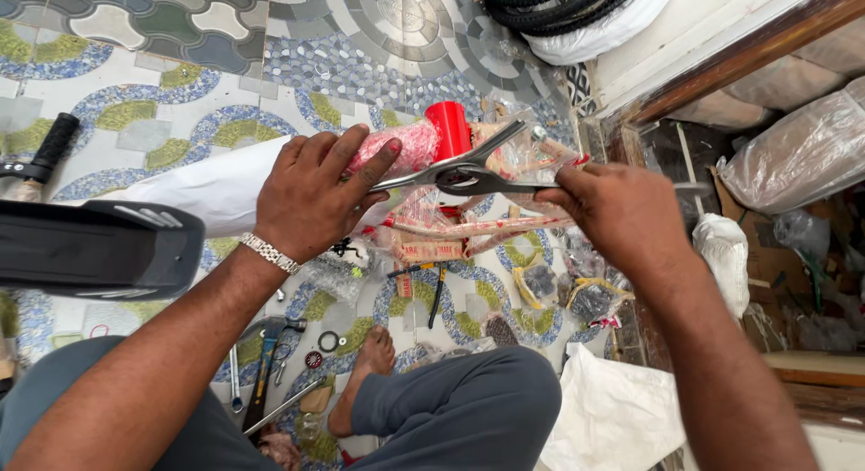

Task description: The person sits on the floor and assembles a bicycle frame, using a wrench and pliers to tighten bolts and secure components. The person handles the frame, a wrench, pliers, and small parts while working on the floor.

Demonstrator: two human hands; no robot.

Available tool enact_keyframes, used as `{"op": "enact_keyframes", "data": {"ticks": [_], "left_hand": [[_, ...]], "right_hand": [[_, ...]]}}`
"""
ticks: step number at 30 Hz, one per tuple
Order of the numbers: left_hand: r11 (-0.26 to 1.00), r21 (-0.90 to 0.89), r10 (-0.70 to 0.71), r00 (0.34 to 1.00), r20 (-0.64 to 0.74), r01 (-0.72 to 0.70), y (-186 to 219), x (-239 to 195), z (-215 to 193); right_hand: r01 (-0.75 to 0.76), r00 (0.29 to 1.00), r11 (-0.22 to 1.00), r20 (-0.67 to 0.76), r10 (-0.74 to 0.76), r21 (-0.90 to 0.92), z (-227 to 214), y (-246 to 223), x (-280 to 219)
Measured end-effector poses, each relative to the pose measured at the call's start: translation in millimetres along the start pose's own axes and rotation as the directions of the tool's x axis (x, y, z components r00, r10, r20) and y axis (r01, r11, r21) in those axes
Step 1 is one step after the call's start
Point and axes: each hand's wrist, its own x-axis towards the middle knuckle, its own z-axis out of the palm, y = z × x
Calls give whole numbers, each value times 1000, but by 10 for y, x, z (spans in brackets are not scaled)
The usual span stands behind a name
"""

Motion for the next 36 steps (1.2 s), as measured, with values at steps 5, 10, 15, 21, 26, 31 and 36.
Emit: {"op": "enact_keyframes", "data": {"ticks": [5,10,15,21,26,31,36], "left_hand": [[1000,2,16,1000,-19,-16,-37,33,21],[999,-44,-3,999,35,4,-77,7,8],[999,-36,31,999,-9,-31,-37,9,-27],[999,-19,28,999,21,-28,-37,0,-40],[999,-24,24,1000,11,-23,-26,8,-35],[1000,-18,20,999,29,-19,-22,21,-40],[1000,-17,17,1000,18,-17,-15,5,-21]], "right_hand": [[58,986,961,166,-13,-271,-338,14,147],[110,994,941,8,-113,-321,-449,-25,-7],[116,988,962,-71,-138,-247,-275,120,-59],[-431,899,857,212,383,282,852,-339,-724],[-147,884,225,26,467,963,1695,-1164,-1093],[-119,924,-143,162,346,983,1530,-1363,-936],[-236,948,332,140,286,913,1184,-775,-636]]}}
